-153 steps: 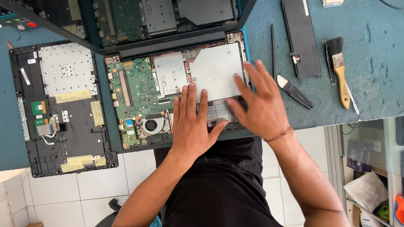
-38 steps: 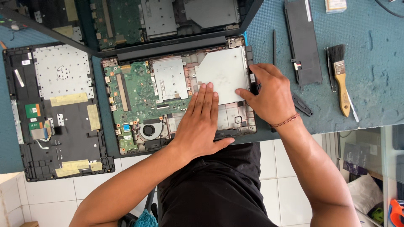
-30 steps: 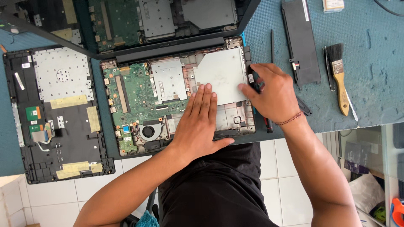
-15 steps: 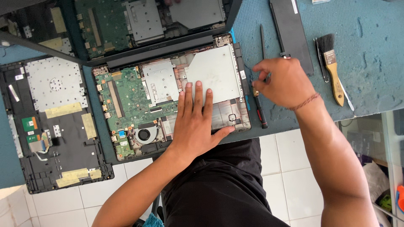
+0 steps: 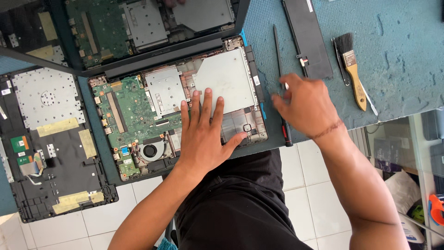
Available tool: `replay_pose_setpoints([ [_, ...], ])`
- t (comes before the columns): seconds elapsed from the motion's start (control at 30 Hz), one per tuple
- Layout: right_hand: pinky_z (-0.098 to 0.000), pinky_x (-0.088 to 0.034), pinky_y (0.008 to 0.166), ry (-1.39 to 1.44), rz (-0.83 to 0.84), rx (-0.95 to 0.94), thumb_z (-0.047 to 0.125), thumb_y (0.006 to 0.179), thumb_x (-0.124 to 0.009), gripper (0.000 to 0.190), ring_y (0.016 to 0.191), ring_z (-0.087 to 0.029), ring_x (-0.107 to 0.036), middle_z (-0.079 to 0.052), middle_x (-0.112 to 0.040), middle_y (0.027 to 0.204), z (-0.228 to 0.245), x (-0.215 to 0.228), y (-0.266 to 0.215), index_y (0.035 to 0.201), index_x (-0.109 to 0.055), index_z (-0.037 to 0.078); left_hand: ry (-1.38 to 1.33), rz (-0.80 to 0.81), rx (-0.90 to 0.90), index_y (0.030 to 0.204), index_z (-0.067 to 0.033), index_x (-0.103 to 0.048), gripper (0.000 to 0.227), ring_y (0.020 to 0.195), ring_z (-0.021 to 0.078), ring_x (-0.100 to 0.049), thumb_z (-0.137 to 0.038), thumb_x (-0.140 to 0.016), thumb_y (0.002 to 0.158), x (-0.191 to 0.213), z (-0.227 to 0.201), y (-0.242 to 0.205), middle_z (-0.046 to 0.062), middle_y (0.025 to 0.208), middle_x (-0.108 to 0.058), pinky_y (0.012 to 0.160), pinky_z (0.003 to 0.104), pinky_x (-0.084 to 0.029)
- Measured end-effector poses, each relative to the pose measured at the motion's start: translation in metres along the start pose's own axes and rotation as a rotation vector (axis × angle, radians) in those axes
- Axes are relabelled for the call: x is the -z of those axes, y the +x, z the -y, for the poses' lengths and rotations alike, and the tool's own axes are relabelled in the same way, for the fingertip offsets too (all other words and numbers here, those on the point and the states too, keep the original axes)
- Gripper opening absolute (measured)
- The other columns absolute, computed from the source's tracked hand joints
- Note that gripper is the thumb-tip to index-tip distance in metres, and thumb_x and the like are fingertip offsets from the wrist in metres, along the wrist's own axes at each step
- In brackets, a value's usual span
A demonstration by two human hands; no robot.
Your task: The person disassembles a laptop by removing the battery and a metal cover plate. They use a plastic spudger to pry the battery and a screwdriver to remove screws before lifting the components out.
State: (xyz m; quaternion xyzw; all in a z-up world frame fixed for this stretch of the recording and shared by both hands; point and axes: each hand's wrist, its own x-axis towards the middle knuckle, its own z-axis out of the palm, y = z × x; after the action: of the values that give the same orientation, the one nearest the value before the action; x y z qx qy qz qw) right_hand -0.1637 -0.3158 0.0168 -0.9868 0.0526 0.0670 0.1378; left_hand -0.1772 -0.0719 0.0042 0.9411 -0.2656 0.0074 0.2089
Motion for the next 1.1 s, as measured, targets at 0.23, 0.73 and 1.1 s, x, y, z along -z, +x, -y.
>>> replay_pose_setpoints([
  [0.23,-0.0378,-0.054,0.072,0.305,-0.116,0.249,0.017,0.081,-0.072,0.021,0.072,-0.024,-0.067,-0.006,-0.070,0.079,0.001,-0.010,0.051,0.100,-0.072,0.011,0.014,-0.048,0.044,0.135,0.0002,-0.050,0.084,0.137,0.0503,-0.026,-0.067,-0.049,0.085,0.004,0.002,0.005,0.035,0.143,-0.034,0.111,0.061,-0.005],
  [0.73,-0.0203,-0.049,0.061,0.464,0.237,-0.106,0.013,0.085,-0.066,0.007,0.049,-0.007,-0.060,-0.001,-0.065,0.057,0.017,0.012,0.068,0.079,-0.068,0.008,0.043,0.064,0.027,0.148,-0.0131,-0.031,0.080,0.143,0.0453,-0.014,-0.065,-0.045,0.089,-0.005,-0.001,0.008,0.031,0.151,-0.009,0.117,0.055,-0.009],
  [1.1,-0.0202,-0.050,0.075,0.303,0.220,-0.113,0.019,0.087,-0.064,0.012,0.048,-0.012,-0.064,0.000,-0.066,0.059,-0.011,0.016,0.073,0.084,-0.069,0.008,-0.046,0.161,-0.008,0.147,-0.0055,-0.029,0.086,0.143,0.0444,-0.008,-0.068,-0.038,0.088,-0.011,-0.012,0.023,0.035,0.150,-0.006,0.117,0.050,-0.004],
])
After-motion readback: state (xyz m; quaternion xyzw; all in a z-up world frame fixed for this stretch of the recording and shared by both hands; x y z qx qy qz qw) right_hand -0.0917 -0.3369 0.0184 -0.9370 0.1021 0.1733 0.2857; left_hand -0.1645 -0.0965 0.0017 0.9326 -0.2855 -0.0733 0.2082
